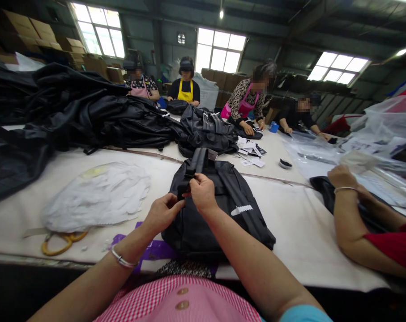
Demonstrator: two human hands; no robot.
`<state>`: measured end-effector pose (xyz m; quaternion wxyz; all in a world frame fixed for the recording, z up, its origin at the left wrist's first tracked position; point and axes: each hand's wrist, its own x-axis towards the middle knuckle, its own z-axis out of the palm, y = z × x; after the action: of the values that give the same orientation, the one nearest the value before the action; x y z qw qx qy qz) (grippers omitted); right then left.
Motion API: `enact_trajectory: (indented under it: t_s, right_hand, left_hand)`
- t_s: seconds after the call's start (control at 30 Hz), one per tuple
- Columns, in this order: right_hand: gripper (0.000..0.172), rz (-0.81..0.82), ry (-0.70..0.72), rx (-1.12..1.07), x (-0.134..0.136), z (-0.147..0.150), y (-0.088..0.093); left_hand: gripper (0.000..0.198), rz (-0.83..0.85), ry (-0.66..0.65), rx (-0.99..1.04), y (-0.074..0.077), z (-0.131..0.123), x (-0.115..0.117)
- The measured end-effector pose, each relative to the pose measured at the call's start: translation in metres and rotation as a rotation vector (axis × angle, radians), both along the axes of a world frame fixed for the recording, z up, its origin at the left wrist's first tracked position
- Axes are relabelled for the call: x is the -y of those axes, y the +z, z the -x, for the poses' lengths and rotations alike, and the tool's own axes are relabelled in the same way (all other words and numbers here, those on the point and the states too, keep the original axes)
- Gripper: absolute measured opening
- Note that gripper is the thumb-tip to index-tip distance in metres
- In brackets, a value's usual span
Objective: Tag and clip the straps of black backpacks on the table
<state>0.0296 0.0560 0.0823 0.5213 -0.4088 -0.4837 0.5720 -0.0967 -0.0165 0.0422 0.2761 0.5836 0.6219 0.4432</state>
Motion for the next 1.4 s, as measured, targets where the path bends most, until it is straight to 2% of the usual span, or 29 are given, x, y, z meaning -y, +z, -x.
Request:
enact_trajectory:
  t_s: [0.07, 0.2, 0.4, 0.6, 0.77, 0.83, 0.97, 1.07, 1.13, 1.23, 1.3, 1.4]
  right_hand:
    - [0.021, -0.022, -0.001, 0.011, 0.000, -0.001, 0.000]
    - [0.020, -0.070, -0.032, 0.041, -0.005, -0.005, 0.002]
    - [0.019, -0.142, -0.091, 0.011, -0.014, -0.009, 0.009]
    - [0.019, -0.131, -0.043, -0.045, -0.013, -0.008, 0.019]
    - [0.020, -0.132, -0.041, -0.046, -0.013, -0.010, 0.025]
    - [0.020, -0.123, -0.048, -0.026, -0.013, -0.012, 0.024]
    - [0.022, -0.144, -0.060, 0.026, -0.012, -0.012, 0.024]
    - [0.025, -0.159, -0.020, 0.044, -0.009, -0.009, 0.025]
    - [0.026, -0.151, 0.018, 0.036, -0.007, -0.007, 0.025]
    - [0.026, -0.128, 0.052, -0.020, -0.006, -0.007, 0.023]
    - [0.026, -0.123, 0.059, -0.054, -0.006, -0.009, 0.021]
    - [0.028, -0.146, 0.053, -0.036, -0.008, -0.013, 0.022]
  left_hand:
    - [0.031, 0.030, -0.022, -0.010, 0.002, -0.001, -0.002]
    - [0.030, 0.080, -0.187, -0.008, 0.003, 0.009, -0.001]
    - [0.029, 0.299, -0.410, 0.007, -0.003, 0.034, 0.013]
    - [0.031, 0.307, -0.401, -0.071, -0.008, 0.038, 0.011]
    - [0.027, 0.269, -0.413, 0.051, -0.006, 0.038, -0.006]
    - [0.027, 0.220, -0.446, 0.157, 0.001, 0.038, -0.011]
    - [0.048, 0.164, -0.577, 0.429, 0.021, 0.025, -0.017]
    - [0.050, 0.150, -0.500, 0.450, 0.020, 0.002, -0.020]
    - [0.045, 0.147, -0.369, 0.442, 0.011, -0.014, -0.021]
    - [0.047, 0.127, -0.217, 0.555, -0.005, -0.030, -0.022]
    - [0.050, 0.127, -0.220, 0.655, -0.009, -0.033, -0.021]
    - [0.052, 0.133, -0.361, 0.712, -0.001, -0.027, -0.021]
